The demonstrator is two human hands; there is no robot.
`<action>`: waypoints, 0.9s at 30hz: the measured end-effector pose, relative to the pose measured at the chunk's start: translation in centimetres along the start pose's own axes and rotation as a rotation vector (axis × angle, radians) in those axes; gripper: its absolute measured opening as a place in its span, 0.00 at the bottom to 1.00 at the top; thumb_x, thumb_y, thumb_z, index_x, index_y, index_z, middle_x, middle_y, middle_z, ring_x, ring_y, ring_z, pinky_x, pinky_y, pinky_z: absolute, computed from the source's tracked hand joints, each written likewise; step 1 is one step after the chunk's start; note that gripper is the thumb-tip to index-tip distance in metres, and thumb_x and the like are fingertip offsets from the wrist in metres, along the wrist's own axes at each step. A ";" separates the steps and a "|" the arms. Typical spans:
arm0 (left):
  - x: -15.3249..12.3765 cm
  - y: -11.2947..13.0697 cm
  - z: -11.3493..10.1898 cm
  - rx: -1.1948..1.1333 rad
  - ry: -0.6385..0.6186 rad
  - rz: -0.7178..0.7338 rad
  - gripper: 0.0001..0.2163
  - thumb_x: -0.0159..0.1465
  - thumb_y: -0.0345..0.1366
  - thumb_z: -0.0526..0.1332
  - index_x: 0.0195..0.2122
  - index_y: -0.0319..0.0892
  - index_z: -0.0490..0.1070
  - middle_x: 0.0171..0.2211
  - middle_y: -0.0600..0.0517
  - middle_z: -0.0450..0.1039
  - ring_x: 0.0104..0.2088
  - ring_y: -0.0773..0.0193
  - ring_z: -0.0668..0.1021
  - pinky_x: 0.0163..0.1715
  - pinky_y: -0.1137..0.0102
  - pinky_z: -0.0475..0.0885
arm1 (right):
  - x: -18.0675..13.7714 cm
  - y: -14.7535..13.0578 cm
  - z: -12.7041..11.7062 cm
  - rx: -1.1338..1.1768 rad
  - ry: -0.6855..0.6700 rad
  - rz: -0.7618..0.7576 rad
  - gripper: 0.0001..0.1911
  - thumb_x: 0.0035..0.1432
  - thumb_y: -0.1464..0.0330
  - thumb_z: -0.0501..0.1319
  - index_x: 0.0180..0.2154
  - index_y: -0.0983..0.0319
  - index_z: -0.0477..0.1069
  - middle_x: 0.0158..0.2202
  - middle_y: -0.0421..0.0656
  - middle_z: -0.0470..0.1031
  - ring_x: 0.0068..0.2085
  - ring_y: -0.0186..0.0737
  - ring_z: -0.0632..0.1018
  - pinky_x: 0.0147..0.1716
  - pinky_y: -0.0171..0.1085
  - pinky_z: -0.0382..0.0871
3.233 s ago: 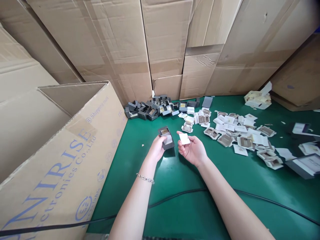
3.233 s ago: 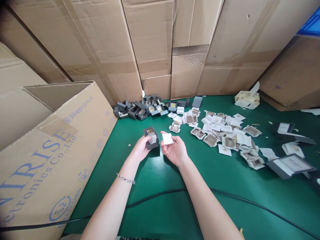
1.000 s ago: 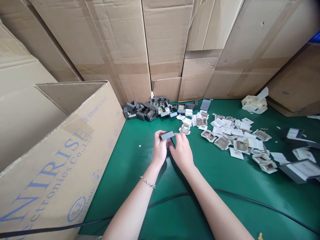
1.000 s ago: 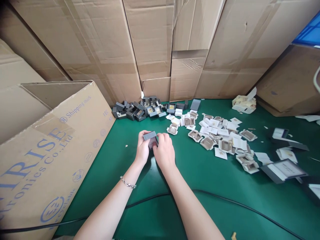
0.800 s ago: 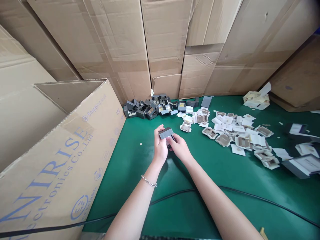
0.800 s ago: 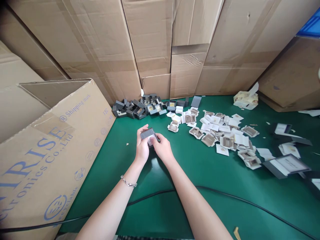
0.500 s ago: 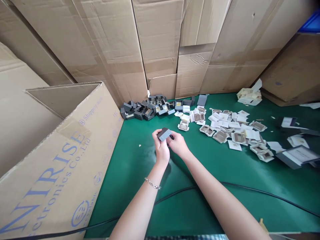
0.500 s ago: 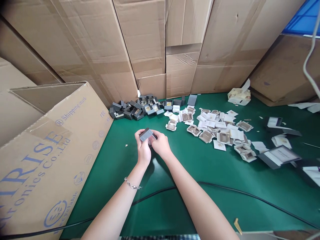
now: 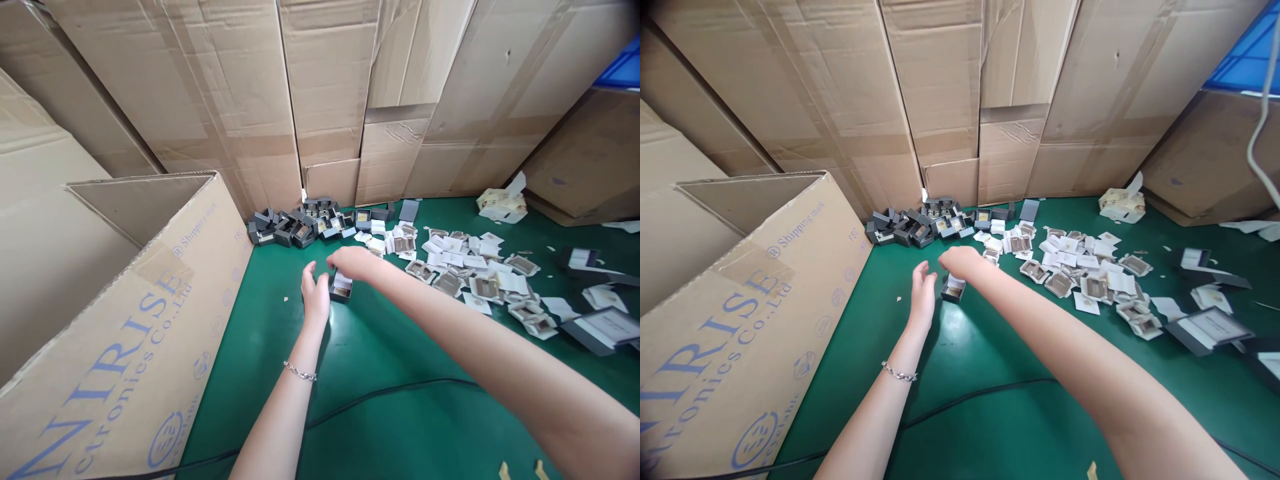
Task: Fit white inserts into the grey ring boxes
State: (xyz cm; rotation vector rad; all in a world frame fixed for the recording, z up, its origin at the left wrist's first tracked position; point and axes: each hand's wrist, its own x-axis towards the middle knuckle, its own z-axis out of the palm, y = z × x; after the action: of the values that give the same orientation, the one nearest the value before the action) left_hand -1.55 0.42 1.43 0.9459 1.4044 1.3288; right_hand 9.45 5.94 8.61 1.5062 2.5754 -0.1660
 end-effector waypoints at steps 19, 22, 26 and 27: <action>-0.3 0.5 -0.1 0.573 -0.101 0.024 0.33 0.58 0.39 0.56 0.63 0.41 0.44 0.63 0.40 0.48 0.63 0.46 0.52 0.59 0.55 0.50 | -4.4 13.3 3.6 0.292 0.412 0.787 0.26 0.57 0.61 0.52 0.55 0.66 0.62 0.53 0.57 0.65 0.53 0.60 0.66 0.48 0.51 0.61; -0.1 0.5 -0.1 0.549 -0.088 -0.015 0.32 0.60 0.42 0.54 0.63 0.41 0.45 0.63 0.40 0.47 0.63 0.46 0.49 0.60 0.54 0.47 | -4.5 14.5 5.1 0.301 0.316 0.841 0.27 0.57 0.60 0.52 0.57 0.62 0.59 0.53 0.55 0.66 0.53 0.60 0.67 0.47 0.54 0.60; -0.1 0.6 0.0 0.492 -0.059 -0.022 0.28 0.61 0.43 0.51 0.62 0.43 0.47 0.64 0.41 0.45 0.64 0.46 0.48 0.60 0.52 0.47 | -4.2 14.3 6.1 0.256 0.358 0.828 0.23 0.57 0.69 0.50 0.55 0.60 0.62 0.51 0.51 0.69 0.51 0.54 0.70 0.50 0.56 0.55; -0.2 0.6 0.0 0.471 -0.026 0.000 0.27 0.62 0.43 0.51 0.62 0.44 0.48 0.63 0.41 0.44 0.64 0.47 0.48 0.60 0.52 0.47 | -4.2 14.2 6.2 0.219 0.386 0.813 0.22 0.57 0.71 0.50 0.54 0.61 0.62 0.50 0.51 0.70 0.50 0.53 0.70 0.51 0.56 0.54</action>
State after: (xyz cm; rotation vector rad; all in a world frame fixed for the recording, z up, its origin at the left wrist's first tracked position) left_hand -1.56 0.31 2.05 1.2625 1.7353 0.9948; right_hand 24.32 8.23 3.06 2.7480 1.9809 -0.0568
